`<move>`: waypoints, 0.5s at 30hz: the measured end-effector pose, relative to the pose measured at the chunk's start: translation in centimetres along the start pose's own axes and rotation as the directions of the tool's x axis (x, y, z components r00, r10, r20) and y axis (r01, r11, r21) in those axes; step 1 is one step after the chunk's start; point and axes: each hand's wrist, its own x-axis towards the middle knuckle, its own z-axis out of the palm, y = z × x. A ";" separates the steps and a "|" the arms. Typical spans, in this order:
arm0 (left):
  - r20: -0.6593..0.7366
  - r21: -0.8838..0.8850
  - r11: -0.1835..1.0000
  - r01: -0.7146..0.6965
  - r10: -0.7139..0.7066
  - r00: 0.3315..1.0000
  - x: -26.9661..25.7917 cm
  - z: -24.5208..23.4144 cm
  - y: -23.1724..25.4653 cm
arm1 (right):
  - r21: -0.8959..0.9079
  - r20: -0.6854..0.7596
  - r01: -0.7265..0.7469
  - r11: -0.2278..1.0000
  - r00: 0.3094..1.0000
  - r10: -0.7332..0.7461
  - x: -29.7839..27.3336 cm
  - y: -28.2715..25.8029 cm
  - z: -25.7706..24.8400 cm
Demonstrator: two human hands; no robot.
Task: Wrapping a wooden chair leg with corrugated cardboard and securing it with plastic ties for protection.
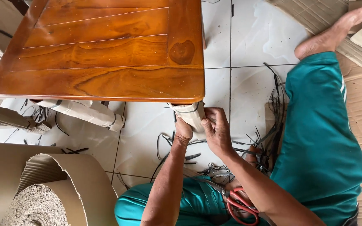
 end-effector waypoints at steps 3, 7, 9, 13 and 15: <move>0.019 0.012 0.999 0.053 -0.054 0.998 -1.2 -0.6 4.9 | 0.046 0.020 -0.036 0.998 0.999 0.035 0.6 -0.8 -0.1; -0.005 -0.280 0.959 0.036 -0.039 0.999 -1.6 0.3 6.4 | -0.097 0.189 -0.025 0.995 0.981 0.044 1.3 -1.8 -0.5; -0.007 -0.241 0.970 -0.005 0.003 1.000 -1.6 0.3 6.4 | -0.199 0.232 -0.001 0.980 0.971 0.048 1.8 -1.6 0.4; -0.033 -0.185 0.982 0.032 -0.039 0.999 -1.5 1.0 4.2 | -0.262 -0.108 -0.075 0.962 0.993 0.048 1.7 0.7 3.5; -0.040 -0.168 0.985 0.043 -0.050 0.998 -0.9 1.9 -0.1 | -0.292 -0.274 -0.152 0.944 0.959 0.070 1.4 2.1 5.1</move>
